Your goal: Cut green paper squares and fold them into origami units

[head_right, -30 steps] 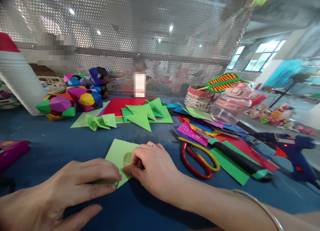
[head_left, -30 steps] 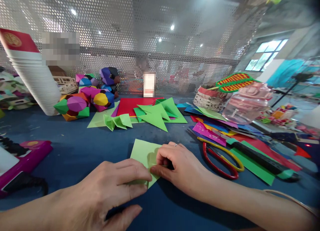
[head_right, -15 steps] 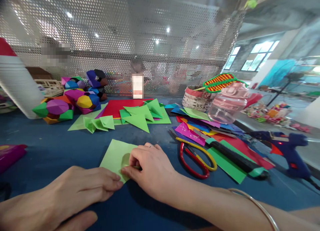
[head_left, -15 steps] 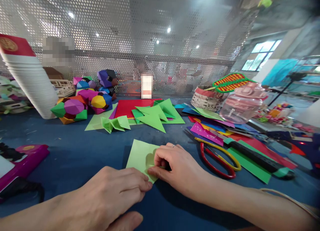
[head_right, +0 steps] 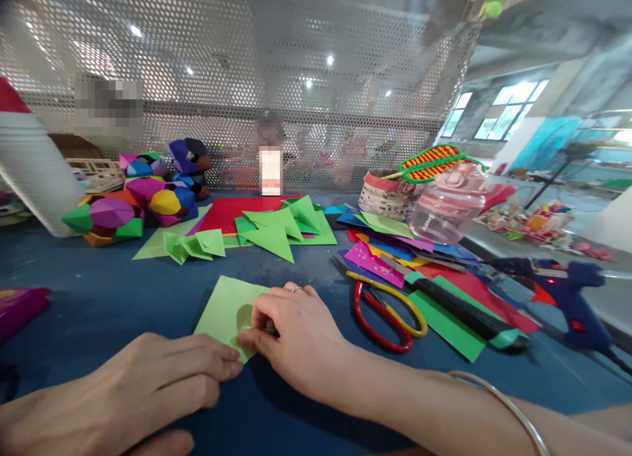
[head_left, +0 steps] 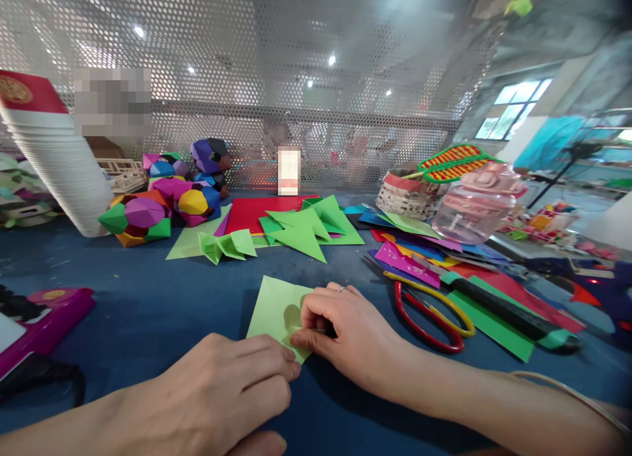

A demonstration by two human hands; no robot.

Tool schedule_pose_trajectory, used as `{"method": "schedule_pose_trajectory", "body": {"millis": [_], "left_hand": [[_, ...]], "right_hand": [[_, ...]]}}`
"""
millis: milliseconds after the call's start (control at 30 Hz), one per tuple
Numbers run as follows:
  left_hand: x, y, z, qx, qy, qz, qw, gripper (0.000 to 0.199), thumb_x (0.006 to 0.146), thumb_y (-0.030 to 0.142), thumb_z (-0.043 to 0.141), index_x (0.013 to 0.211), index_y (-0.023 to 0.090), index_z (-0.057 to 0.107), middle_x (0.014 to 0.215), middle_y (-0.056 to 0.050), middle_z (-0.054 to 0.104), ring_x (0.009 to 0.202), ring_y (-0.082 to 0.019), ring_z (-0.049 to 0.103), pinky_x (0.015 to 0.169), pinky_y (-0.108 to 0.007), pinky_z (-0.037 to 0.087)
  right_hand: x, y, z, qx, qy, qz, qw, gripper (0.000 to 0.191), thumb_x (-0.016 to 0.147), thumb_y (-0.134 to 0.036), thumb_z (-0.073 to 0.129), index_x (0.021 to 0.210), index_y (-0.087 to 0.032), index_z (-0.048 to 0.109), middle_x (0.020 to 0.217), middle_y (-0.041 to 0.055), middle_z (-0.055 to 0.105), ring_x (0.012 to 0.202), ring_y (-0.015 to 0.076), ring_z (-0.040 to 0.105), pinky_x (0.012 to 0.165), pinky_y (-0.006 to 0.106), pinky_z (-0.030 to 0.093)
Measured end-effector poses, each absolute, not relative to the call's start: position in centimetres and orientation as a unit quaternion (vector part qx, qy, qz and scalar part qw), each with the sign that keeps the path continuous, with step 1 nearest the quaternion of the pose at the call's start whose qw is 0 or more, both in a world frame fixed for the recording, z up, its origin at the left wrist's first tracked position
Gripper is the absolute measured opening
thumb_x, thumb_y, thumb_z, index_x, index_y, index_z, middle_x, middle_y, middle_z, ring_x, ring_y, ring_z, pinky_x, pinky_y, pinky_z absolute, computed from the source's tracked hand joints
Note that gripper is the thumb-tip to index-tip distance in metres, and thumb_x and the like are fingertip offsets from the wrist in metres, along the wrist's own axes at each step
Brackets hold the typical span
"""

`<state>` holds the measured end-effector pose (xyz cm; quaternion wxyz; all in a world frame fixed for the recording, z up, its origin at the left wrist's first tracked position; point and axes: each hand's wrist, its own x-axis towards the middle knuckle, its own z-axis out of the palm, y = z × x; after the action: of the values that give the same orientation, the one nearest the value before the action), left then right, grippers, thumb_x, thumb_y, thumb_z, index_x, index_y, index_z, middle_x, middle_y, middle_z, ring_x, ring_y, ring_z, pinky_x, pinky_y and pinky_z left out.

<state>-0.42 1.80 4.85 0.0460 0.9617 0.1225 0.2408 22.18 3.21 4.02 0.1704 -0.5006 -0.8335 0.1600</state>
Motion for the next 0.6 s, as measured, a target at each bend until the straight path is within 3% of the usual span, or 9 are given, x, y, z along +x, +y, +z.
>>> {"method": "schedule_pose_trajectory", "body": {"millis": [300,600], "left_hand": [[-0.28,1.67,5.08,0.962,0.115,0.244,0.035,0.022,0.101,0.027,0.043,0.117,0.021,0.058,0.112,-0.003,0.073,0.096,-0.02,0.07,0.066,-0.027,0.056],[-0.28,1.58,4.65,0.962,0.123,0.242,0.028,0.023,0.101,0.027,0.041,0.12,0.021,0.054,0.11,-0.004,0.073,0.083,-0.018,0.072,0.064,-0.026,0.056]], "right_hand": [[22.02,3.1,4.35,-0.502,-0.836,0.15,0.163,0.028,0.091,-0.037,0.07,0.074,-0.02,0.057,0.075,-0.0048,0.063,0.078,0.0165,0.05,0.071,0.032,0.026],[22.13,3.24,4.28,-0.503,-0.834,0.154,0.165,0.033,0.093,-0.046,0.066,0.076,-0.02,0.058,0.078,-0.0027,0.064,0.08,0.018,0.052,0.071,0.032,0.029]]}}
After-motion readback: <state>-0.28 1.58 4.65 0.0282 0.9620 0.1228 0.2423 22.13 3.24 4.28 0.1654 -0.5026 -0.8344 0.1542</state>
